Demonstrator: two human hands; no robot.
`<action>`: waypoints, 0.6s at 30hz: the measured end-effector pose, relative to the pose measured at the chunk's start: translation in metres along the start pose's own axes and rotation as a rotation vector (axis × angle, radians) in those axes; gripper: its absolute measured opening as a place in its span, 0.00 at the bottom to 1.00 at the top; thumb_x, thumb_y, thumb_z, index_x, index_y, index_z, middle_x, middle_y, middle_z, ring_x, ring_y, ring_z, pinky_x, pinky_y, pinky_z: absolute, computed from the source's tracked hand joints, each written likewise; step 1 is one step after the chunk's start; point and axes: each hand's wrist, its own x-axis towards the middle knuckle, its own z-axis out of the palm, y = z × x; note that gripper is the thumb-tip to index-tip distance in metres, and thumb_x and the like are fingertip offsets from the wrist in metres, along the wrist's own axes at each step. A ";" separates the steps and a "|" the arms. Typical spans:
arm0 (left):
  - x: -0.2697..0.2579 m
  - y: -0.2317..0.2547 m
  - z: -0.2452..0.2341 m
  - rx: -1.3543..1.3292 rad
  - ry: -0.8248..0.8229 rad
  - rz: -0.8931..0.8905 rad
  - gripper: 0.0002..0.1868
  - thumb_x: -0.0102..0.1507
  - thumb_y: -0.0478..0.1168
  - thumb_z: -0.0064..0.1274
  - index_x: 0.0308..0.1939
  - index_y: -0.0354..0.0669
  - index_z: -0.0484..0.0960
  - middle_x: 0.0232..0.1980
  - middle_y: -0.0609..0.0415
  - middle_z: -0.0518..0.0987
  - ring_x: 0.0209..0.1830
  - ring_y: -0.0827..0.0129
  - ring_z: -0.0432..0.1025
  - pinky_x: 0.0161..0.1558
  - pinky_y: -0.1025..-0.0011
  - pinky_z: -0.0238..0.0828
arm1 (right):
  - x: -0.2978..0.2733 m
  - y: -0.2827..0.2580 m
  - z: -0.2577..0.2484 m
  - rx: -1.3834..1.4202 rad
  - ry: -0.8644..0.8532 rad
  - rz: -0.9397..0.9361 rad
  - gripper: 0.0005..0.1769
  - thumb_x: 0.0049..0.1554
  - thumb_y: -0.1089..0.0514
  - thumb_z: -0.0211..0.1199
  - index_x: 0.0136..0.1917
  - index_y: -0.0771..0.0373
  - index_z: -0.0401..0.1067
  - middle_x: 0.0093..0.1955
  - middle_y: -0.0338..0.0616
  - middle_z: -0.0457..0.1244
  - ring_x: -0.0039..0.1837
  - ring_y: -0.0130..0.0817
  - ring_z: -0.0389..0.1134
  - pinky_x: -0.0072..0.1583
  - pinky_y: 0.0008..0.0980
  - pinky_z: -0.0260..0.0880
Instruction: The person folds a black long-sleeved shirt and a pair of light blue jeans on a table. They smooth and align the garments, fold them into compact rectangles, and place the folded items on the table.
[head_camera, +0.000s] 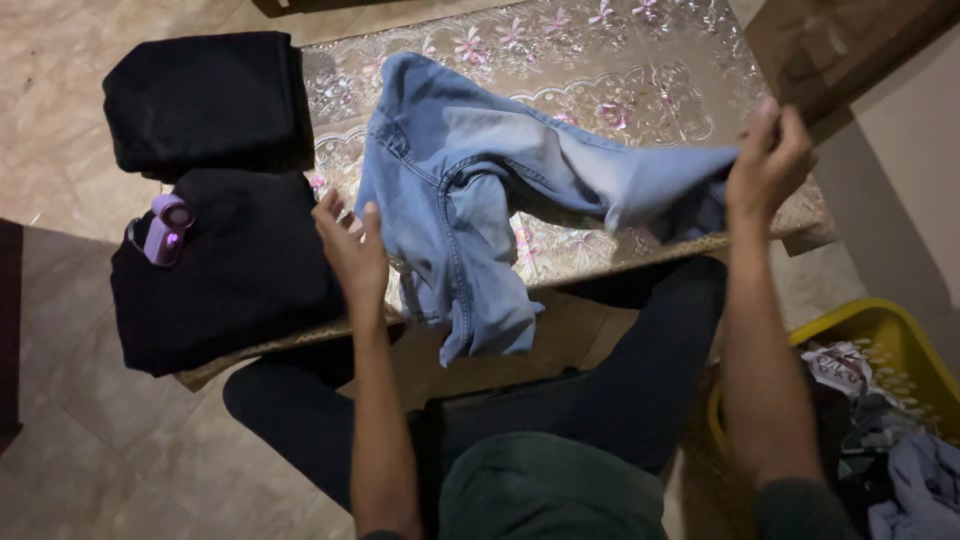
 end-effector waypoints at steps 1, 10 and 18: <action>0.007 -0.019 0.014 0.150 0.017 0.080 0.30 0.67 0.36 0.64 0.64 0.17 0.67 0.58 0.26 0.74 0.57 0.46 0.70 0.57 0.54 0.69 | 0.016 0.020 -0.002 -0.180 -0.092 0.065 0.14 0.67 0.51 0.59 0.47 0.64 0.69 0.41 0.43 0.64 0.46 0.42 0.67 0.53 0.41 0.64; 0.044 -0.024 0.063 -0.389 -0.076 -0.400 0.15 0.58 0.27 0.49 0.47 0.29 0.85 0.41 0.42 0.81 0.38 0.63 0.72 0.42 0.65 0.68 | 0.002 0.037 -0.001 -0.414 -0.110 -0.040 0.21 0.58 0.57 0.68 0.63 0.60 0.68 0.67 0.59 0.56 0.72 0.61 0.55 0.70 0.61 0.53; -0.060 0.104 0.118 0.366 -0.500 0.833 0.10 0.57 0.40 0.56 0.42 0.50 0.86 0.52 0.50 0.76 0.58 0.58 0.70 0.63 0.55 0.65 | -0.011 -0.079 0.065 -0.146 -0.278 -0.176 0.18 0.62 0.56 0.65 0.63 0.61 0.68 0.62 0.52 0.60 0.69 0.53 0.58 0.71 0.54 0.56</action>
